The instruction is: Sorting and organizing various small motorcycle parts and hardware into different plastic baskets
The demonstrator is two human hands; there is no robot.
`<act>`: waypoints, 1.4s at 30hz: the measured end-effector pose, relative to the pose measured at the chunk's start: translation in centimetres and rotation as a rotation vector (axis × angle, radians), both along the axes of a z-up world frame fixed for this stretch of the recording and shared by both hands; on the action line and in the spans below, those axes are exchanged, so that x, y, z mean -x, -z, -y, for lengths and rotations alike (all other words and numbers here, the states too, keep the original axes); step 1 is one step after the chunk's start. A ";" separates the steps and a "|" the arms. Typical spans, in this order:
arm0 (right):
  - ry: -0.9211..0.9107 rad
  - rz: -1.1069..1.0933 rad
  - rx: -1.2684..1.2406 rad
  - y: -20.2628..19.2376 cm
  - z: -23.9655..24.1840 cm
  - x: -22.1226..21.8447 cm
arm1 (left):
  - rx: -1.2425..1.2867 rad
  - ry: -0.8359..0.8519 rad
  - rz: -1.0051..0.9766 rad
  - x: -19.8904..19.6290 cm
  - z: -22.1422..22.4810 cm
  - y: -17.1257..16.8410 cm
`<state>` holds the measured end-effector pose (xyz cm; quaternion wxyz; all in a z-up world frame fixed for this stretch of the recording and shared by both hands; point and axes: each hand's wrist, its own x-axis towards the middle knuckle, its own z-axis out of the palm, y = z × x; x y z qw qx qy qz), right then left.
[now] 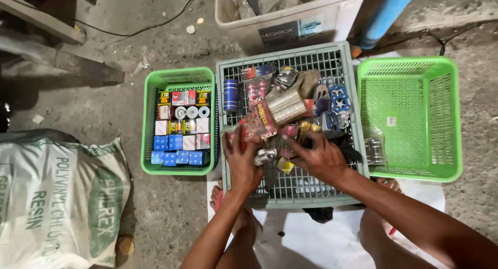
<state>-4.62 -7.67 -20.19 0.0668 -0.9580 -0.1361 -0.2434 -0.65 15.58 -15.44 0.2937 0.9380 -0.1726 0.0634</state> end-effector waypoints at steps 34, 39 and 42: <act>-0.164 -0.026 -0.089 0.1 2.4 -4.1 | 0.045 0.094 0.243 -6.5 0.0 5.4; 0.426 -0.238 -0.384 1.6 8.1 4.8 | -0.017 0.073 0.195 -5.9 -1.4 6.3; 0.733 -0.261 -0.653 -1.5 11.6 8.2 | -0.006 0.015 0.243 -5.0 -0.6 4.4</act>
